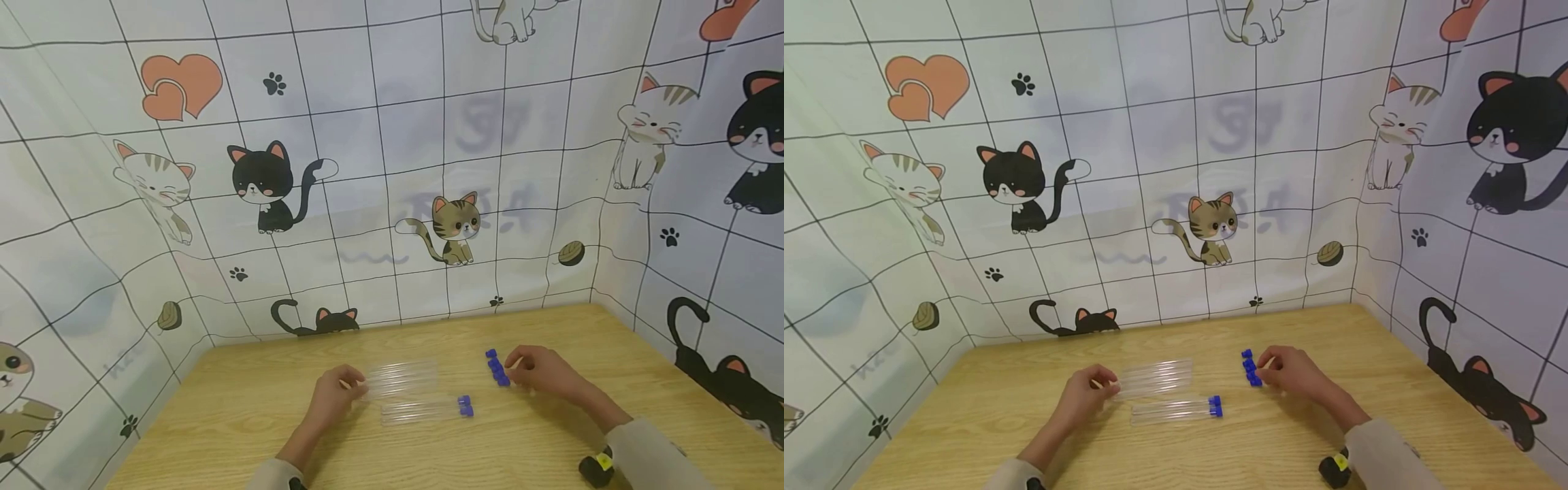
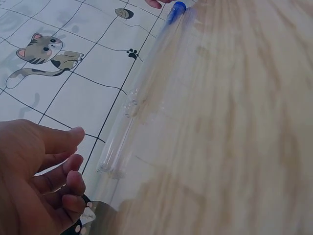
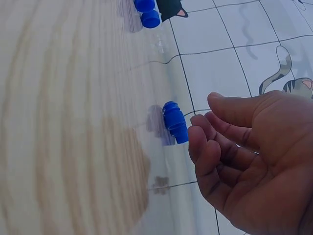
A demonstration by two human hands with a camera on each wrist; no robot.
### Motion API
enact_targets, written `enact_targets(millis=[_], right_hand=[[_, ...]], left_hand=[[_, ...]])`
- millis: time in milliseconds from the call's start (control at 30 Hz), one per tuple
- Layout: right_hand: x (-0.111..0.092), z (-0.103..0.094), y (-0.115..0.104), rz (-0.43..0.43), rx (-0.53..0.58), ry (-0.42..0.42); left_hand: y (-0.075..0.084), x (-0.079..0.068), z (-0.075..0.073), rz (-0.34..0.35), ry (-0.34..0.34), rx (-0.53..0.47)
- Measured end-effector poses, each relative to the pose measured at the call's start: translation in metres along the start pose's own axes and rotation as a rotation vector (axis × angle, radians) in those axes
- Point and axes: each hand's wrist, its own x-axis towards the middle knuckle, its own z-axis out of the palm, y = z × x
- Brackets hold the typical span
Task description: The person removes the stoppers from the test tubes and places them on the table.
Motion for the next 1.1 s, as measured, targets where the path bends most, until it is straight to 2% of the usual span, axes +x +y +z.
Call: enact_targets(millis=[100,267,400,567,733,1100], right_hand=[[0.0,0.002,-0.004,-0.039,0.004,-0.018],[0.001,0.007,-0.008,-0.037,0.025,-0.046],[0.002,0.01,-0.01,-0.025,0.088,-0.093],[0.003,0.015,-0.01,-0.023,0.128,-0.151],[0.002,0.02,-0.015,-0.023,0.107,-0.176],[-0.002,0.032,-0.02,-0.023,0.062,-0.216]], left_hand=[[0.004,0.0,-0.001,-0.008,0.001,0.022],[0.005,0.001,-0.003,-0.012,-0.022,0.049],[0.003,0.002,-0.004,-0.027,-0.062,0.034],[0.002,0.001,-0.002,-0.028,-0.148,0.022],[0.003,-0.001,0.0,-0.007,-0.228,0.019],[0.007,-0.005,0.0,0.011,-0.303,0.009]])
